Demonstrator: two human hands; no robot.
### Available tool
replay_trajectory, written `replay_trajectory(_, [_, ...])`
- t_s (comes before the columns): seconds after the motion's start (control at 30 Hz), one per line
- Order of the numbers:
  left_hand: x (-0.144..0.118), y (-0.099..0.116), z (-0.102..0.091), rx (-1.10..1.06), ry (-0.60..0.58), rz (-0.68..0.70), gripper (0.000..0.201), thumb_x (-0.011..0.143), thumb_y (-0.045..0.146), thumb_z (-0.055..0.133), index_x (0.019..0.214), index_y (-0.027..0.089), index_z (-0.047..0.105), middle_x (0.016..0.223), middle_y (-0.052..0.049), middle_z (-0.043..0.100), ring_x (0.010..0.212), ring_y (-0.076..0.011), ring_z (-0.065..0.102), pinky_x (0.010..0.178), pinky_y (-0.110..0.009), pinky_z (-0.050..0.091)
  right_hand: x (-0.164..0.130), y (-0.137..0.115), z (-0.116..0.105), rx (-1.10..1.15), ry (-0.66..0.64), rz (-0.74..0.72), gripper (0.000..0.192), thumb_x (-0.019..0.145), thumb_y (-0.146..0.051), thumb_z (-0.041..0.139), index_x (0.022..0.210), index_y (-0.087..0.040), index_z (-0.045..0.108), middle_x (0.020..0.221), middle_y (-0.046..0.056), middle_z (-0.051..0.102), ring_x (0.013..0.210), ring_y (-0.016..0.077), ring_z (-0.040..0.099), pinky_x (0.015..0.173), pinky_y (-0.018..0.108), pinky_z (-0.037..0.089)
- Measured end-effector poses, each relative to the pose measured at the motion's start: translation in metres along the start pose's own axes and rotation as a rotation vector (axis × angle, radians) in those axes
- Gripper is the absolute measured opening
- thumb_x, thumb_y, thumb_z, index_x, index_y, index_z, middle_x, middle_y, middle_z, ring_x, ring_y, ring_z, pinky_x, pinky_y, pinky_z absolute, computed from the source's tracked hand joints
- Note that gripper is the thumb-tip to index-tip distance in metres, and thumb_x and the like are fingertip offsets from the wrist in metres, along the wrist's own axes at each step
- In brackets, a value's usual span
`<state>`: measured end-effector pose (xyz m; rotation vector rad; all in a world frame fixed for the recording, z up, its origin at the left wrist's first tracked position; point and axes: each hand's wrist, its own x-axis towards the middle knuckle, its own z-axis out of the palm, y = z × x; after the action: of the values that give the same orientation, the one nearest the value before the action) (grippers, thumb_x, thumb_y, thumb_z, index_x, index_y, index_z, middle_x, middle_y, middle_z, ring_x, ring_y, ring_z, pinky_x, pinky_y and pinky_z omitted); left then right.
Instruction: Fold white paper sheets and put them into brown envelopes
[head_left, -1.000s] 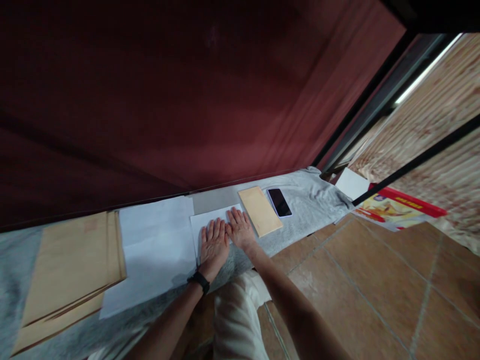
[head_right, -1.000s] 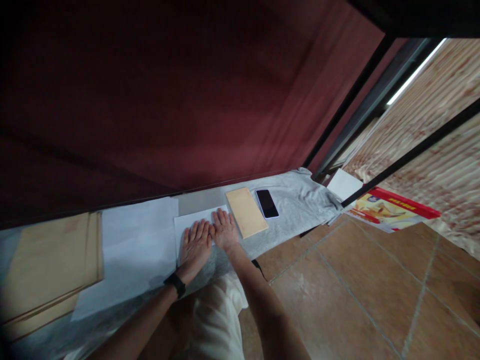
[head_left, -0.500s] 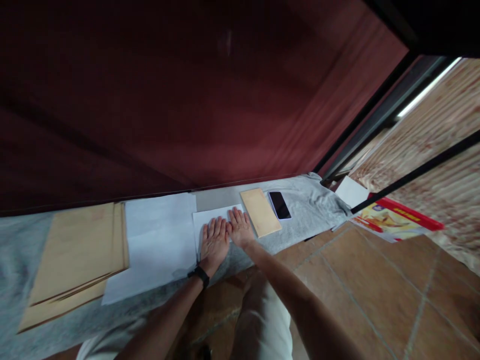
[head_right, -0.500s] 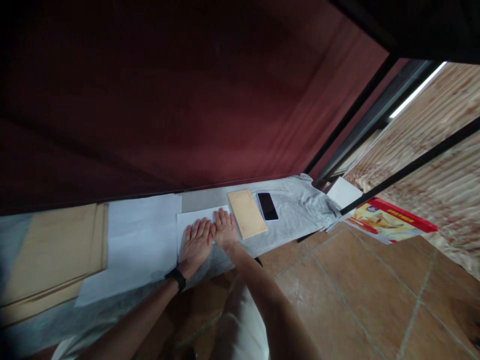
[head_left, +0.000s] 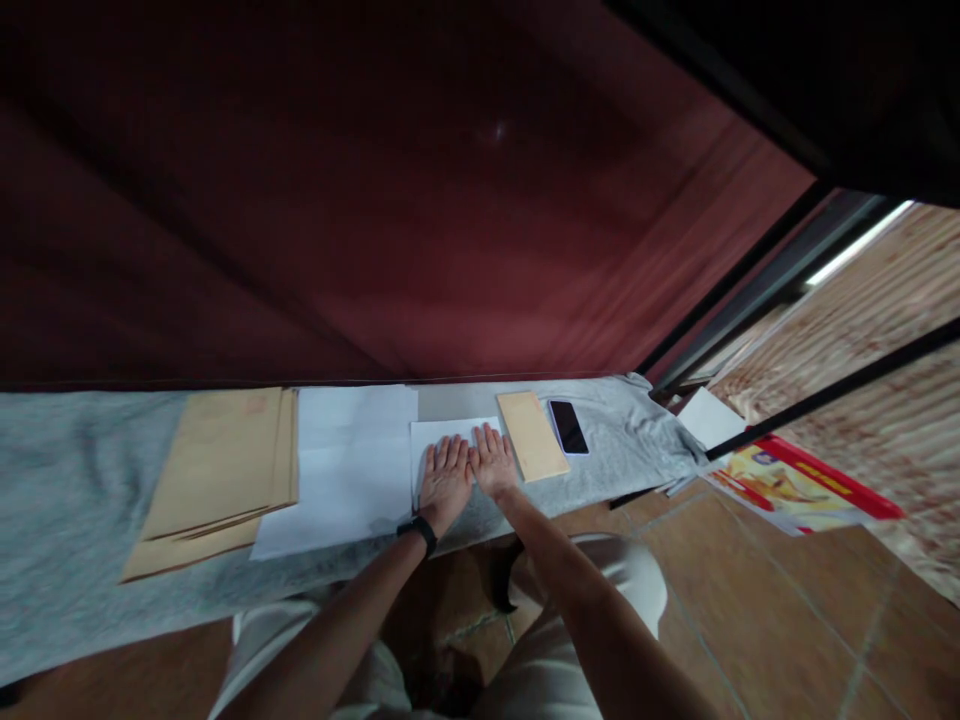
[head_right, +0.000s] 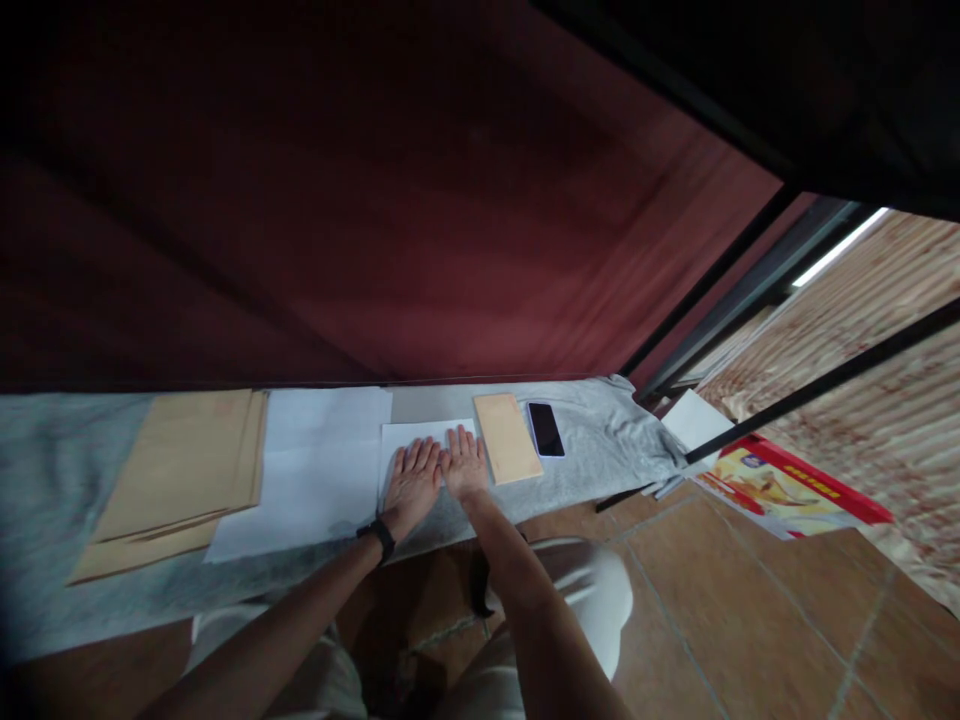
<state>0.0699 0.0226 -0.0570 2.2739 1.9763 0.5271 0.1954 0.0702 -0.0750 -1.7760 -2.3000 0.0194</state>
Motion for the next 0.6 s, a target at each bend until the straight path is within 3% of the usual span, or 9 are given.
replay_trajectory(0.43, [-0.003,-0.0019,0.0011,0.004,0.039,0.004,0.05,0.101,0.026,0.033,0.146,0.013,0.052,0.156,-0.012,0.049,0.149,-0.0282,0.036,0.125,-0.053,0.02,-0.0072,-0.0008,-0.0019,-0.028,-0.026,0.012,0.054,0.106,-0.032,0.032,0.158,-0.017,0.036,0.164,0.012,0.033,0.153,0.026,0.03,0.123,0.048,0.023])
replay_trajectory(0.6, [-0.0055,-0.0032,0.0003,0.025,0.039,0.026,0.05,0.1,0.022,0.034,0.147,0.013,0.051,0.157,-0.012,0.047,0.15,-0.027,0.035,0.125,-0.05,0.02,-0.0045,0.0043,0.0,0.06,0.054,-0.061,0.051,0.106,-0.029,0.032,0.154,-0.013,0.043,0.159,0.015,0.042,0.15,0.0268,0.036,0.122,0.051,0.027])
